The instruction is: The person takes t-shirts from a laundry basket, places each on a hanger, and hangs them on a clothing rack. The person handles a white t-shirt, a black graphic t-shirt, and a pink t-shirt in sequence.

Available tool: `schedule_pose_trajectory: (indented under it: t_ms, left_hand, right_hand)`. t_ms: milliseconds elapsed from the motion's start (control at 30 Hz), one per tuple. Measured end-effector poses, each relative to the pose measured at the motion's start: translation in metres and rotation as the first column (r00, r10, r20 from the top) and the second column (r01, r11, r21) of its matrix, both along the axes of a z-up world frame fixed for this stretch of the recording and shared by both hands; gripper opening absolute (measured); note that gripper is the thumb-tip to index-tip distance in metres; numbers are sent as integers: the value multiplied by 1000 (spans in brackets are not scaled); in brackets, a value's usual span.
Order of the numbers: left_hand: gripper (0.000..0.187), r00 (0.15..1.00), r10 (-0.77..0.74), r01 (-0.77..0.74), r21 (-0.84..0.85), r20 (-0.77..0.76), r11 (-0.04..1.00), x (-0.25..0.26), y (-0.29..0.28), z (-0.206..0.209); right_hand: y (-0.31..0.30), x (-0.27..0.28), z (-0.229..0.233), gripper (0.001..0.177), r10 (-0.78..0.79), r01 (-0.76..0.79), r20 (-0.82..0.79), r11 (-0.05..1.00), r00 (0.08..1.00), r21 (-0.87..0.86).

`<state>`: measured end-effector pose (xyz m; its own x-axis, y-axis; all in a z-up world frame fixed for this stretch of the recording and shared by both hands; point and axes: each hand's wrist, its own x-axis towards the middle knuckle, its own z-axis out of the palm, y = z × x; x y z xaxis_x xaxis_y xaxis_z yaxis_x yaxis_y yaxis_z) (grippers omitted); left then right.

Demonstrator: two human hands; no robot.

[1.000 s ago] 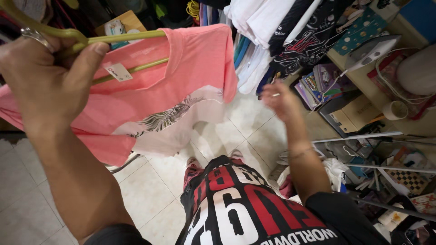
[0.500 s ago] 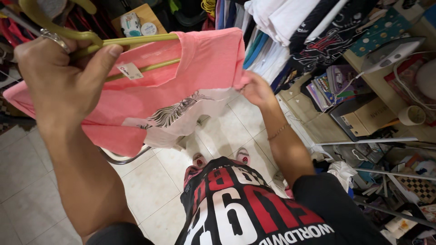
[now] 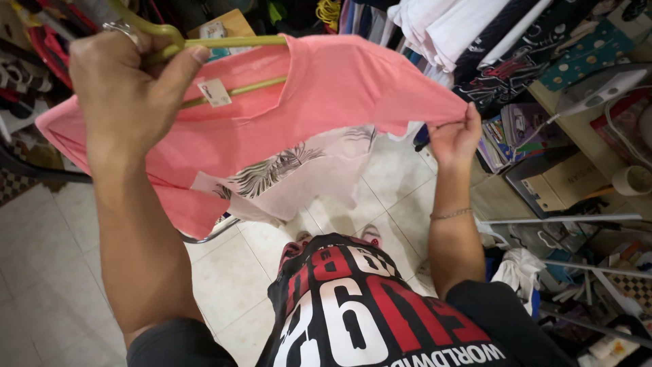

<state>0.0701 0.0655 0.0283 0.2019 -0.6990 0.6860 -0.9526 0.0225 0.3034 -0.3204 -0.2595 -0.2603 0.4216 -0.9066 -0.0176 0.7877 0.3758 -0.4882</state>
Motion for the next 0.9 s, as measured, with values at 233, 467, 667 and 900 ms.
schedule_pose_trajectory:
  t_ms: [233,467,667,900]
  left_hand:
    - [23,980,-188,188,1,64,982,-24,-38,15]
    - [14,848,-530,531,47,-27,846,-107,-96,29]
    - [30,687,-727,717,-161,-8,679,-196,-140,34]
    - [23,763,-642,647,74,-77,759,-295,-150,38]
  right_hand:
    - [-20,-58,-22,23,-159,184,-251,980,955,79]
    - [79,-95,56,28,-712,573,-293,693,638,-437]
    - [195,-22,184,53,-449,122,-347,737,824,-665]
    - [142,-40,231,43,-747,363,-307,584,589,-726]
